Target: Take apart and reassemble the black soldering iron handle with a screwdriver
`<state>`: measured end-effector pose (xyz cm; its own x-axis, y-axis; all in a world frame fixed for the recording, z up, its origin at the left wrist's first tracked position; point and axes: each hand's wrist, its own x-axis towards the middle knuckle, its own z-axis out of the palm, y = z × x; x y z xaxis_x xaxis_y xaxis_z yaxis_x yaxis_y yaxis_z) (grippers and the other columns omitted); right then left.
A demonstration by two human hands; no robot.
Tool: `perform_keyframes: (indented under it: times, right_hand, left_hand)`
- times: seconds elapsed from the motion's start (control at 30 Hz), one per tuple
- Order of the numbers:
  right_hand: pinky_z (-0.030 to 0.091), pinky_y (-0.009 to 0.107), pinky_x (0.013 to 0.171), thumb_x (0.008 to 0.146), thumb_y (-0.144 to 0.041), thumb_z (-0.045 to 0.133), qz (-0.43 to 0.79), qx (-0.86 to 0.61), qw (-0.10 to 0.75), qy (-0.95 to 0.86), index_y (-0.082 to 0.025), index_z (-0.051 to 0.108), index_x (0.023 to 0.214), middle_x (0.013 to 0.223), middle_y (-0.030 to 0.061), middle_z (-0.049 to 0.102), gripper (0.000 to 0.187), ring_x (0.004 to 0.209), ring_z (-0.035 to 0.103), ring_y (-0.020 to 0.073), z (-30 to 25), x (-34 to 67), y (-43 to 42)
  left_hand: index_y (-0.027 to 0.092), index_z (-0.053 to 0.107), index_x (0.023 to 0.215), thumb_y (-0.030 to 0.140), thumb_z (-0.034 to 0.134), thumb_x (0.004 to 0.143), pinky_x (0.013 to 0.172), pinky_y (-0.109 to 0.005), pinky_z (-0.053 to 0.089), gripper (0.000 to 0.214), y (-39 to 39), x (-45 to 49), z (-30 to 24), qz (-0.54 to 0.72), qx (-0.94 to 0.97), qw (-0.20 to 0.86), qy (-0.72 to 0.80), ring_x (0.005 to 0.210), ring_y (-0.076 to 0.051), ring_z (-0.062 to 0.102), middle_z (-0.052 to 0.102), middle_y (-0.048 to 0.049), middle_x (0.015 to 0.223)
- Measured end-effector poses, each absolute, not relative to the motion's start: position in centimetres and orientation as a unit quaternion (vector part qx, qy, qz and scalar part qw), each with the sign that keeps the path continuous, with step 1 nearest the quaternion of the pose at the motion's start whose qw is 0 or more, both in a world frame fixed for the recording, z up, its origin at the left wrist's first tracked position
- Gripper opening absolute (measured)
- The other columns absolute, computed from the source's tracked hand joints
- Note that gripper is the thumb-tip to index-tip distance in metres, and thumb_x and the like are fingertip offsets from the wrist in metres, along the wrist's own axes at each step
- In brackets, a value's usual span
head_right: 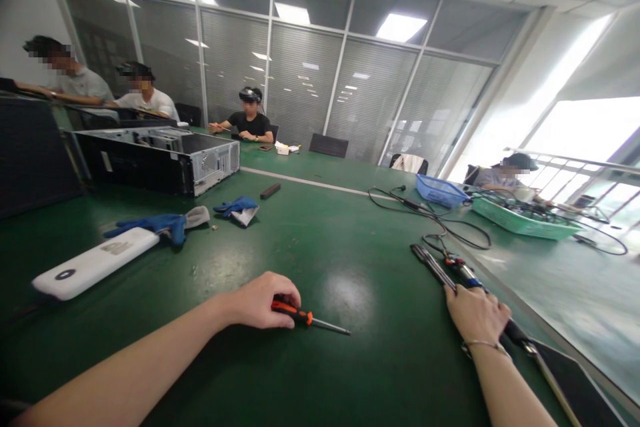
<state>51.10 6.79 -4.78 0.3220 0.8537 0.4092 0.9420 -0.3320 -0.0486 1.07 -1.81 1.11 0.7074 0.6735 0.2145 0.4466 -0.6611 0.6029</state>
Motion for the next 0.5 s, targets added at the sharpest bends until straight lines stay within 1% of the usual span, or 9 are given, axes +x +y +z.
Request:
perform_keyframes:
  times: [0.1, 0.17, 0.27, 0.33, 0.37, 0.43, 0.5]
  right_hand:
    - [0.04, 0.057, 0.08, 0.086, -0.053, 0.041, -0.157, -0.777, 0.138, -0.594, -0.019, 0.076, 0.089, 0.095, 0.0204, 0.067, 0.049, 0.097, 0.059, 0.0437, -4.5, 49.7, 6.6]
    - [0.044, 0.052, 0.079, 0.088, -0.051, 0.039, -0.149, -0.748, 0.148, -0.63, -0.017, 0.075, 0.098, 0.097, 0.019, 0.067, 0.05, 0.095, 0.059, 0.0399, -4.5, 48.1, 6.5]
    - [0.046, 0.044, 0.083, 0.091, -0.049, 0.04, -0.128, -0.686, 0.171, -0.695, -0.013, 0.072, 0.108, 0.101, 0.0172, 0.066, 0.051, 0.092, 0.06, 0.0317, -4.7, 44.6, 6.5]
    - [0.046, 0.041, 0.087, 0.092, -0.048, 0.042, -0.105, -0.638, 0.186, -0.74, -0.013, 0.07, 0.113, 0.102, 0.0155, 0.066, 0.05, 0.092, 0.059, 0.0283, -4.8, 41.7, 6.3]
    - [0.047, 0.04, 0.088, 0.092, -0.048, 0.042, -0.092, -0.613, 0.192, -0.76, -0.014, 0.069, 0.115, 0.103, 0.0145, 0.066, 0.049, 0.093, 0.059, 0.0273, -4.8, 40.2, 6.1]
    - [0.048, 0.038, 0.088, 0.093, -0.049, 0.043, -0.062, -0.565, 0.199, -0.799, -0.018, 0.067, 0.119, 0.105, 0.012, 0.066, 0.047, 0.096, 0.059, 0.0252, -4.7, 37.1, 5.5]
    - [0.049, 0.035, 0.089, 0.094, -0.049, 0.044, -0.036, -0.522, 0.201, -0.828, -0.022, 0.065, 0.122, 0.107, 0.0097, 0.065, 0.044, 0.099, 0.058, 0.0235, -4.3, 34.4, 4.4]
  left_hand:
    - [0.016, 0.067, 0.1, 0.038, 0.079, 0.072, 0.068, -0.023, 0.047, 0.038, -1.9, 1.2, 1.1, 0.233, 0.874, 0.279, 0.323, 0.077, -0.017, 0.063, 0.068, -0.0039, 0.09]
    - [0.016, 0.066, 0.1, 0.042, 0.078, 0.072, 0.066, -0.022, 0.047, 0.04, -1.8, 1.2, 1.0, 0.254, 0.862, 0.288, 0.331, 0.076, -0.016, 0.062, 0.067, -0.0036, 0.09]
    - [0.016, 0.065, 0.099, 0.044, 0.069, 0.082, 0.067, -0.022, 0.047, 0.033, -1.5, 1.2, 1.1, 0.303, 0.833, 0.288, 0.362, 0.078, -0.015, 0.062, 0.067, -0.0036, 0.092]
    - [0.016, 0.065, 0.099, 0.039, 0.062, 0.088, 0.069, -0.023, 0.047, 0.026, -1.2, 1.1, 1.1, 0.339, 0.809, 0.276, 0.393, 0.081, -0.016, 0.062, 0.068, -0.004, 0.093]
    - [0.016, 0.065, 0.099, 0.037, 0.061, 0.089, 0.071, -0.024, 0.048, 0.023, -1.1, 1.1, 1.1, 0.354, 0.799, 0.265, 0.408, 0.084, -0.016, 0.063, 0.068, -0.0044, 0.095]
    - [0.017, 0.064, 0.103, 0.031, 0.065, 0.086, 0.076, -0.027, 0.049, 0.023, -0.8, 0.9, 1.0, 0.374, 0.785, 0.24, 0.433, 0.09, -0.019, 0.063, 0.068, -0.0055, 0.101]
    - [0.018, 0.063, 0.11, 0.026, 0.073, 0.079, 0.085, -0.031, 0.049, 0.033, -0.7, 0.7, 0.8, 0.384, 0.781, 0.216, 0.443, 0.1, -0.021, 0.062, 0.067, -0.0068, 0.11]
